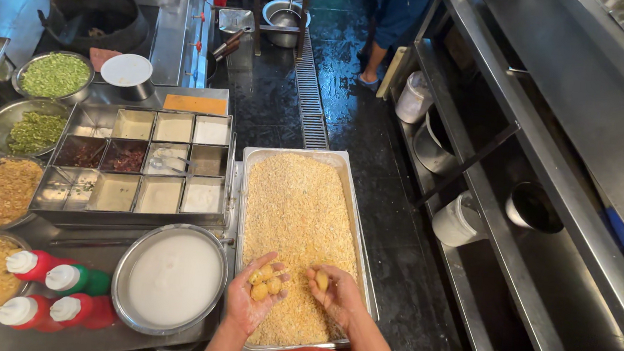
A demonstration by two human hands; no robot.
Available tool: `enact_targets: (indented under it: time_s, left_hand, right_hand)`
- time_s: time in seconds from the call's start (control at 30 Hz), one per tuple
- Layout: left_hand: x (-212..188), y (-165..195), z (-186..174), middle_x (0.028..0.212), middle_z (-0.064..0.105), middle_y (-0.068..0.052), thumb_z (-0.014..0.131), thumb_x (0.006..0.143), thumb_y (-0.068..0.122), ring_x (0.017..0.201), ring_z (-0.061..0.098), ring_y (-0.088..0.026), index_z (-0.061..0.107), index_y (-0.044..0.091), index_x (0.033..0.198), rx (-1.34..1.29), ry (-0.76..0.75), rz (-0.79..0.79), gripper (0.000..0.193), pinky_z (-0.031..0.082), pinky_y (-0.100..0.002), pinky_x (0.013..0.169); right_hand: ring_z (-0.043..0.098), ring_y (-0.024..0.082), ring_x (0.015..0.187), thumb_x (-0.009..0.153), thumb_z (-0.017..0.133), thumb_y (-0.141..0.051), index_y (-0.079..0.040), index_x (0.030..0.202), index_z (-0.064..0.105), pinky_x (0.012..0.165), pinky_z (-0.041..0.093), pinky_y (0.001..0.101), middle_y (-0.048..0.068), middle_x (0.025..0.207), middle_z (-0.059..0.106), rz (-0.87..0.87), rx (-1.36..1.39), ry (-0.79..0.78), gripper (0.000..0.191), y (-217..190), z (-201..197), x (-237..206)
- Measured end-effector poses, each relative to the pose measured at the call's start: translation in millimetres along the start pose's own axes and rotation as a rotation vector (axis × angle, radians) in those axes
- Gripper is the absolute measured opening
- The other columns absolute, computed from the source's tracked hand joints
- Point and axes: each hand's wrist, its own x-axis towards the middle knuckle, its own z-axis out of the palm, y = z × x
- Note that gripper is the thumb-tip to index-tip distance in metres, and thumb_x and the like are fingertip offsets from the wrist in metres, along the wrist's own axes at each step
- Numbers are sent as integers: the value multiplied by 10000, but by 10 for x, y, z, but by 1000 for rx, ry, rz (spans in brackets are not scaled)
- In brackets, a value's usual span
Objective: The person takes portions of dough and rolls them between the palms into small round balls, coating them in a large tray of crumbs, and holds the finished balls in one hand while continuing to shape more. Coworkers work at the surrounding kitchen stations.
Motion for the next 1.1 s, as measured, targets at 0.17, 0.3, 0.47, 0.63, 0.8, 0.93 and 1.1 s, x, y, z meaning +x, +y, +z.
enact_targets:
  time_s: [0.17,0.3,0.47,0.63,0.8,0.93,1.1]
  left_hand:
    - [6,6,-4,1164,645,-159,482,964,368,1023,646,-324,582,43,1391,18,29,-11,546,546,-459,790]
    - [31,18,-20,1168,644,-151,477,965,362,1028,648,-321,578,53,1392,19,10,-14,536,546,-465,797]
    - [43,11,-41,1159,650,-154,455,960,360,1020,655,-333,588,45,1377,30,18,-4,539,551,-472,784]
    - [44,9,-41,1172,649,-152,457,965,362,1040,653,-334,586,51,1384,25,35,-14,537,549,-467,796]
    - [42,18,-21,1172,648,-152,483,961,369,1042,651,-335,585,56,1386,29,26,-12,538,550,-470,799]
    - [33,10,-19,1175,652,-150,493,955,368,1045,651,-332,586,62,1383,20,38,-23,535,549,-470,802]
    - [0,-22,-39,1176,655,-161,493,951,377,1048,652,-339,589,52,1375,23,34,-21,543,546,-473,802]
  right_hand:
    - [571,192,573,992,504,-211,-51,899,583,484,474,275,73,706,638,-1,109,81,201,-39,150,-96]
    - [419,144,451,955,540,-311,-194,592,370,361,309,269,-9,547,418,22,175,-86,417,-55,91,-5]
    - [262,107,303,940,545,-387,-258,546,306,252,218,276,-69,445,294,-81,-43,-14,479,-30,25,92]
    - [631,183,575,1033,522,-162,-20,932,631,514,519,265,109,815,699,7,35,50,206,-43,132,-22]
    - [516,143,454,990,546,-244,-110,839,593,392,408,257,31,688,618,-25,50,108,208,-51,175,-93]
    - [457,165,414,989,562,-304,-183,673,419,345,325,283,0,580,478,-6,215,-65,367,-76,29,39]
    - [436,147,380,992,597,-313,-205,646,454,315,347,307,-21,557,491,-150,86,-216,390,-70,-47,99]
